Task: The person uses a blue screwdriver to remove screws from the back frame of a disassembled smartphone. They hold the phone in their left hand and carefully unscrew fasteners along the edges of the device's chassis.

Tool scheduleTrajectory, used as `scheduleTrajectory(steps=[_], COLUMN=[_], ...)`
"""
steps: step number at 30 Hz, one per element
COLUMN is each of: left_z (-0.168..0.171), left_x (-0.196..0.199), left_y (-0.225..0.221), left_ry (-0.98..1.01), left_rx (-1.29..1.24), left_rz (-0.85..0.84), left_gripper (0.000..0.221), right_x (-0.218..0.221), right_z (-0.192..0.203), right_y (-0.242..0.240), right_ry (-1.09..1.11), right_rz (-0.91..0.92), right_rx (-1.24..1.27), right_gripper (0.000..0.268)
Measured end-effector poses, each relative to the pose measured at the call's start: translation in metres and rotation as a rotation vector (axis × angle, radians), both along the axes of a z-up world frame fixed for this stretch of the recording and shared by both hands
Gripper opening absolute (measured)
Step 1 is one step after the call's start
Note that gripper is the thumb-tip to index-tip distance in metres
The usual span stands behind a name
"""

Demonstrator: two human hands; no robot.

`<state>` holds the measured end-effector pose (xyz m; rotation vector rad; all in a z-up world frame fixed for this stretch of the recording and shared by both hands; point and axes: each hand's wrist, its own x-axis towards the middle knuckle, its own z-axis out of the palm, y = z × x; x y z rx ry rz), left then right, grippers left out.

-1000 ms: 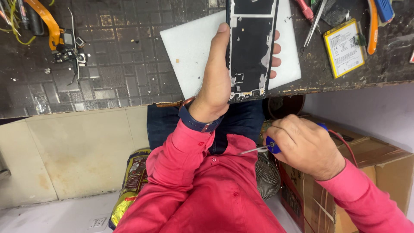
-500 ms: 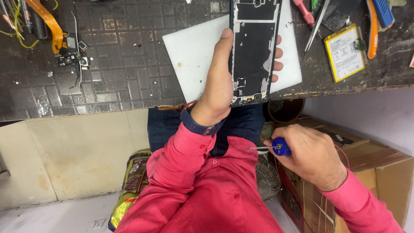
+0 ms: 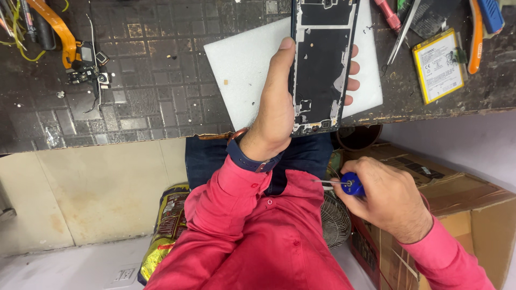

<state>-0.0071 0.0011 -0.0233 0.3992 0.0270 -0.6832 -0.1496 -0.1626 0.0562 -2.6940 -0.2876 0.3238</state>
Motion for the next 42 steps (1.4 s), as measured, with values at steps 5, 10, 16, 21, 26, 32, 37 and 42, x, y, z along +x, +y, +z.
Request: scheduleTrajectory(steps=[5,10,16,21,26,32,37,42], left_z=[0.000,0.001,0.002,0.005,0.014,0.020,0.019,0.019], left_x=[-0.001,-0.001,-0.001,0.000,0.000,0.001,0.001,0.001], left_y=[0.002,0.002,0.004,0.004,0.011,0.016,0.015,0.015], left_ry=[-0.020,-0.023,-0.030,-0.036,-0.034,0.004,-0.016,0.031], left_rx=[-0.006,0.005,0.023,0.040,0.070,0.056,0.023,0.044], left_rz=[0.000,0.003,0.013,0.013,0.005,-0.041,-0.024,-0.035], left_gripper=[0.074,0.073,0.071,0.077,0.080,0.084,0.083,0.085], right_x=[0.002,0.009,0.010,0.007,0.003,0.003,0.010,0.013], right_z=[-0.002,-0.001,-0.004,-0.011,-0.012,-0.015,-0.020,-0.017], right_y=[-0.004,-0.009,-0.009,-0.004,0.001,0.006,0.002,-0.002], right_ry=[0.020,0.057,0.226,0.216,0.237,0.336,0.394,0.407], right_rz=[-0.086,-0.173,-0.286,-0.247,-0.232,-0.346,-0.418,-0.397], right_rx=[0.015,0.083,0.178,0.312,0.434,0.509,0.546,0.487], right_gripper=[0.035,0.038,0.043,0.047,0.045,0.036,0.029,0.028])
